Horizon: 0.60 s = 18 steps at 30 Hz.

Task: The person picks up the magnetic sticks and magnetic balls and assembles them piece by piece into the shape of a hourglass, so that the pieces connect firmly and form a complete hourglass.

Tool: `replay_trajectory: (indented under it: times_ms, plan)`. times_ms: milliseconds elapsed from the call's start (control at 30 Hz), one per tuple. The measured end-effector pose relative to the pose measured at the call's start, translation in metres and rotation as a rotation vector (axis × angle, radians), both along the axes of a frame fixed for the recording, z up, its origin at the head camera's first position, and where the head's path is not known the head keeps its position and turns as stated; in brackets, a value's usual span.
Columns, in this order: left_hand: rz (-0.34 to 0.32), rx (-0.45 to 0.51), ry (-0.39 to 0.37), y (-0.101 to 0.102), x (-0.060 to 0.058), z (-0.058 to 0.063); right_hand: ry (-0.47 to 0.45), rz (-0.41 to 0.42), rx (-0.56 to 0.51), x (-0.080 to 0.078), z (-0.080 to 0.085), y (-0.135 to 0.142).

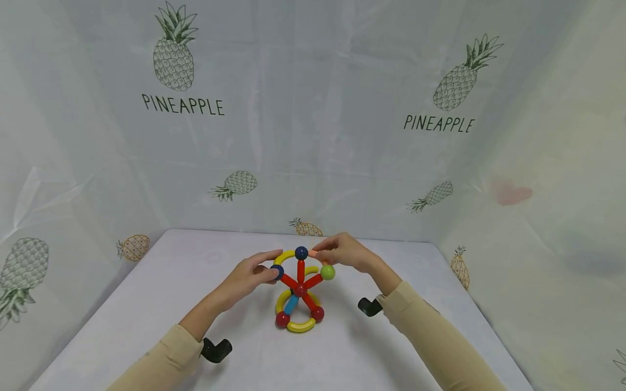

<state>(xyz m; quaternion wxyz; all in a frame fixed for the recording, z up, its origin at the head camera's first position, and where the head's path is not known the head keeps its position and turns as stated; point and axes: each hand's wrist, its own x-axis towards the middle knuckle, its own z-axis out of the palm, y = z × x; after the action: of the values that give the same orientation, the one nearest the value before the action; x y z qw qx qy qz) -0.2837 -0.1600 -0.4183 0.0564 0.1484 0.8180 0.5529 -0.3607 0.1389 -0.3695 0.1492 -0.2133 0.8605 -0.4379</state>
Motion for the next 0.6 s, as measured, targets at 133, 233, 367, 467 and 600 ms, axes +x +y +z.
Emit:
replay_trajectory:
  times_ms: [133,233,367,467,600]
  plan:
    - [-0.011,0.002,-0.002,0.0,-0.001,0.0,0.007,0.0,0.004,-0.003,-0.002,0.0]
    - [-0.011,0.003,-0.014,0.0,-0.002,0.001,0.025,0.007,0.001,-0.004,-0.003,0.0]
    - [-0.002,-0.013,-0.032,0.0,-0.002,0.001,0.034,0.007,-0.005,-0.007,-0.005,-0.002]
    - [0.0,-0.022,-0.049,-0.001,-0.003,0.001,0.038,0.002,-0.005,-0.009,-0.007,-0.003]
    - [-0.019,-0.019,-0.059,-0.002,-0.004,-0.001,0.053,0.003,-0.003,-0.012,-0.01,-0.005]
